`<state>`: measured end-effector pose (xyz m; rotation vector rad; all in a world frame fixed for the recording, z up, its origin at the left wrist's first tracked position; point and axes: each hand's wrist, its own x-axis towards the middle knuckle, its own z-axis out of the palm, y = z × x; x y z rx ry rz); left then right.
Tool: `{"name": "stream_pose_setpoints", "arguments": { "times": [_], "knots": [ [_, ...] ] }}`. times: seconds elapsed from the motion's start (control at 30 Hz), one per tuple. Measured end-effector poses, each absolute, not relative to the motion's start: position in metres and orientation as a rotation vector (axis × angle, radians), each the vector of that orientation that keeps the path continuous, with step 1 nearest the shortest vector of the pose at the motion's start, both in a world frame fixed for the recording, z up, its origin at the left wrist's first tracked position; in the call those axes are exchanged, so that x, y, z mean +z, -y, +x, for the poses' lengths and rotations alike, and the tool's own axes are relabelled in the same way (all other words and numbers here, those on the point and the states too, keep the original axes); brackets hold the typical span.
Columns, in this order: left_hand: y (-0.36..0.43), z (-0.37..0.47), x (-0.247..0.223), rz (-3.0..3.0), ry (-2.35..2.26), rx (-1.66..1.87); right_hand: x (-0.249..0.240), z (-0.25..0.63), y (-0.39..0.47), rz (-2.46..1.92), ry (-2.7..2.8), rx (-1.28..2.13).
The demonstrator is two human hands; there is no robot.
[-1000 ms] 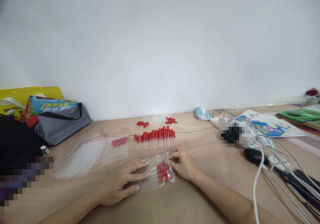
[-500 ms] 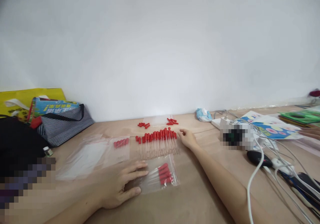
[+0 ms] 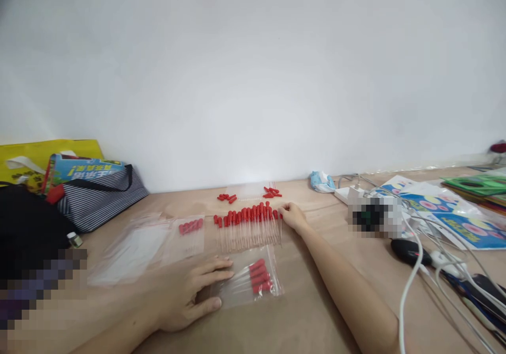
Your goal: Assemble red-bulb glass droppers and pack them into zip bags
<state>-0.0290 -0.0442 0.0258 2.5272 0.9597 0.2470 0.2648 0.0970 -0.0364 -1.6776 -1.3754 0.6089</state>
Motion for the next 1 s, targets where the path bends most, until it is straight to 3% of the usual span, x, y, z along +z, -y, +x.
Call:
{"name": "stream_pose_setpoints", "arguments": {
  "times": [0.57,0.8,1.0],
  "knots": [
    [0.044,-0.028,0.027,2.549,-0.967,0.215,-0.034,0.262,-0.003,-1.157,0.887,0.891],
    [0.046,-0.028,0.028,2.549,-0.975,0.198,-0.028,0.261,0.004,-1.167,0.796,0.829],
    [0.046,-0.028,0.028,2.541,-0.975,0.206,-0.024,0.250,0.010,-1.077,0.709,0.991]
  ]
}}
